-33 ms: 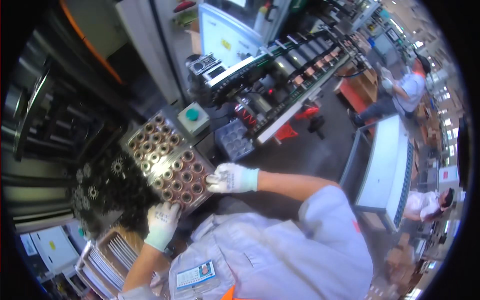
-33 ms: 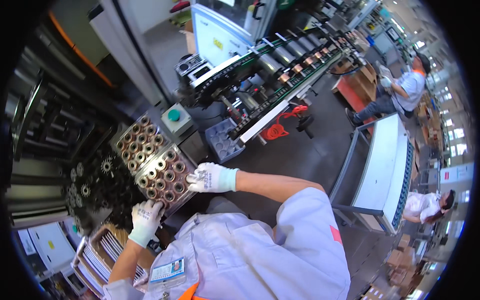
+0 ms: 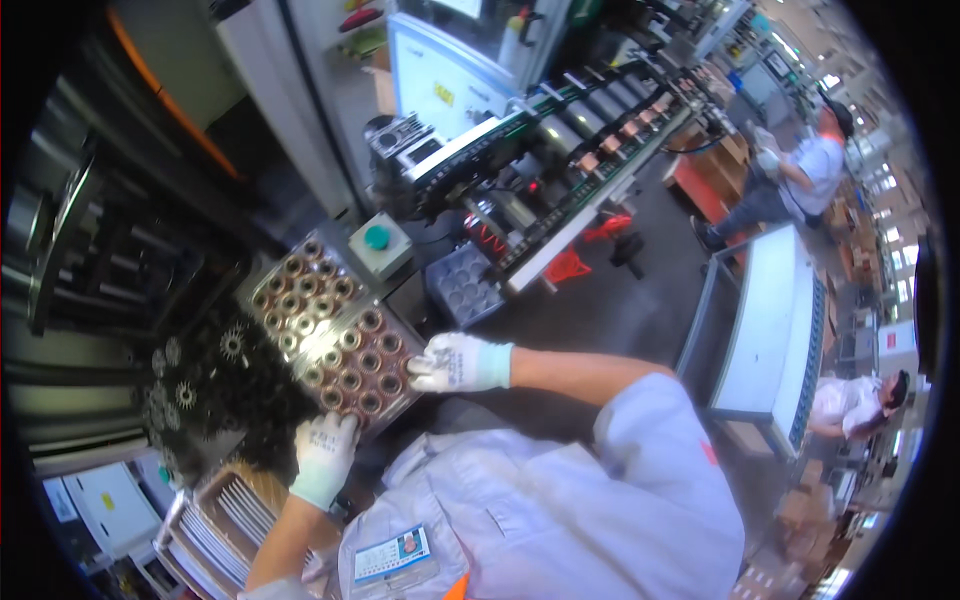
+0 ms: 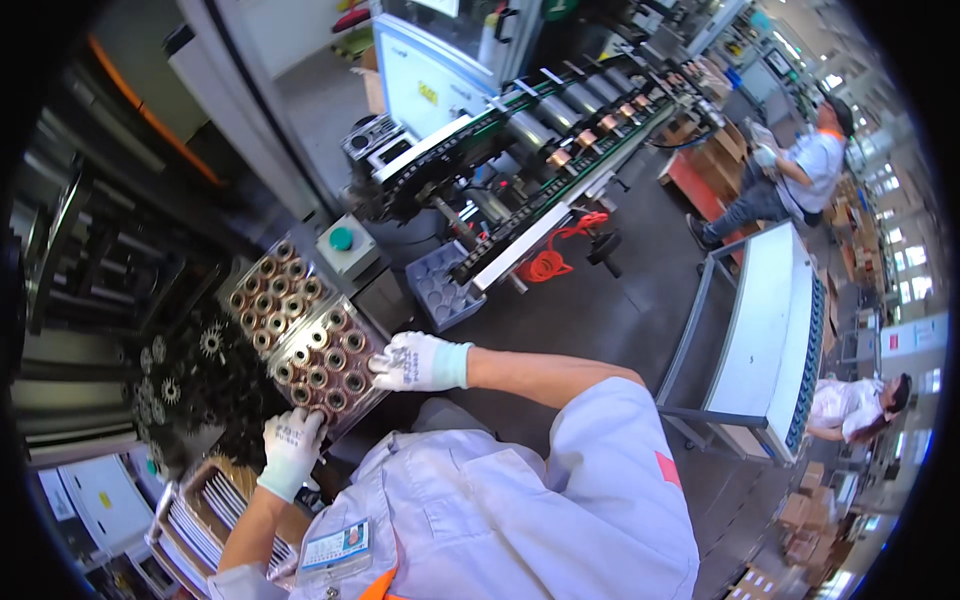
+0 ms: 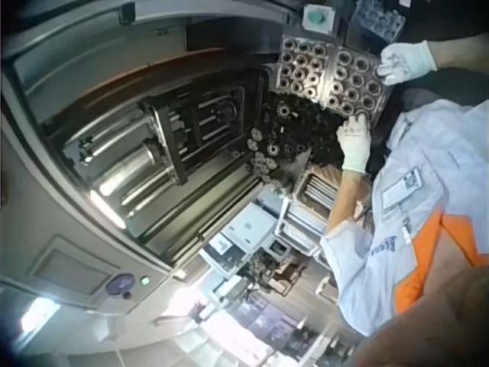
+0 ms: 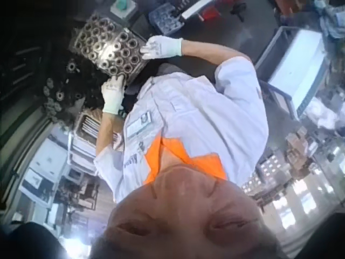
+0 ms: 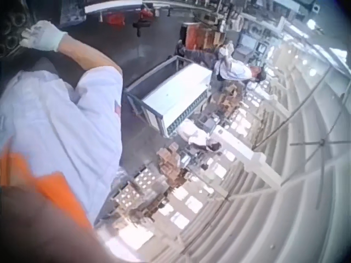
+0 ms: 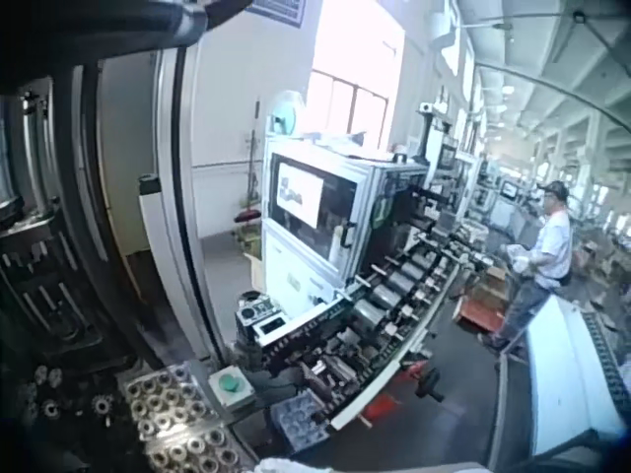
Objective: The person places black plastic components into a press machine, operates the machine with a button, and then fits metal rings onto the pressed parts. They periodically gather more components from a large cardboard box on the floor and place finished assemblies into organized trays.
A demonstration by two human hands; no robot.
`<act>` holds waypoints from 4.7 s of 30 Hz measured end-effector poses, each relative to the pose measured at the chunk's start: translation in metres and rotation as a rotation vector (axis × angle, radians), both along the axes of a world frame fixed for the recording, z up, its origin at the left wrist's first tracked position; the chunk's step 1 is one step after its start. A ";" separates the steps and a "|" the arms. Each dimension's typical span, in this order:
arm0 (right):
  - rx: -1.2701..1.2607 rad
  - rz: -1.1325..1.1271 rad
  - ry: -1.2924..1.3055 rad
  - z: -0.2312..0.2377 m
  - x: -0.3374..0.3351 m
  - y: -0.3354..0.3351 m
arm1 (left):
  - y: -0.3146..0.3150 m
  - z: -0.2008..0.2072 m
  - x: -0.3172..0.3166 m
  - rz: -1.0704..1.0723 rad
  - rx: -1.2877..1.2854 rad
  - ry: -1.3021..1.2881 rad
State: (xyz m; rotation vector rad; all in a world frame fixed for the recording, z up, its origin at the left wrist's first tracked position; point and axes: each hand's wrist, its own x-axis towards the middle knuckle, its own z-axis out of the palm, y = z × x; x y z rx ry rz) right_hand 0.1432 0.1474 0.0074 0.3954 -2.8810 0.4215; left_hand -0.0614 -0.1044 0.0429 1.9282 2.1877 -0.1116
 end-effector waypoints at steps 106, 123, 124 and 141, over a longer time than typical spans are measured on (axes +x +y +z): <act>-0.913 -0.764 0.266 0.066 -0.492 -0.080 | -0.182 0.031 -0.071 1.338 0.980 -1.473; -1.027 -0.231 -0.401 0.104 -0.286 -0.055 | -0.006 0.050 -0.228 0.605 0.917 -0.184; -0.713 -0.266 -0.387 0.096 -0.251 -0.039 | 0.013 0.047 -0.245 0.467 0.941 -0.040; -0.064 -1.441 -0.522 0.105 0.014 0.298 | 0.102 0.008 -0.350 0.546 0.593 -0.243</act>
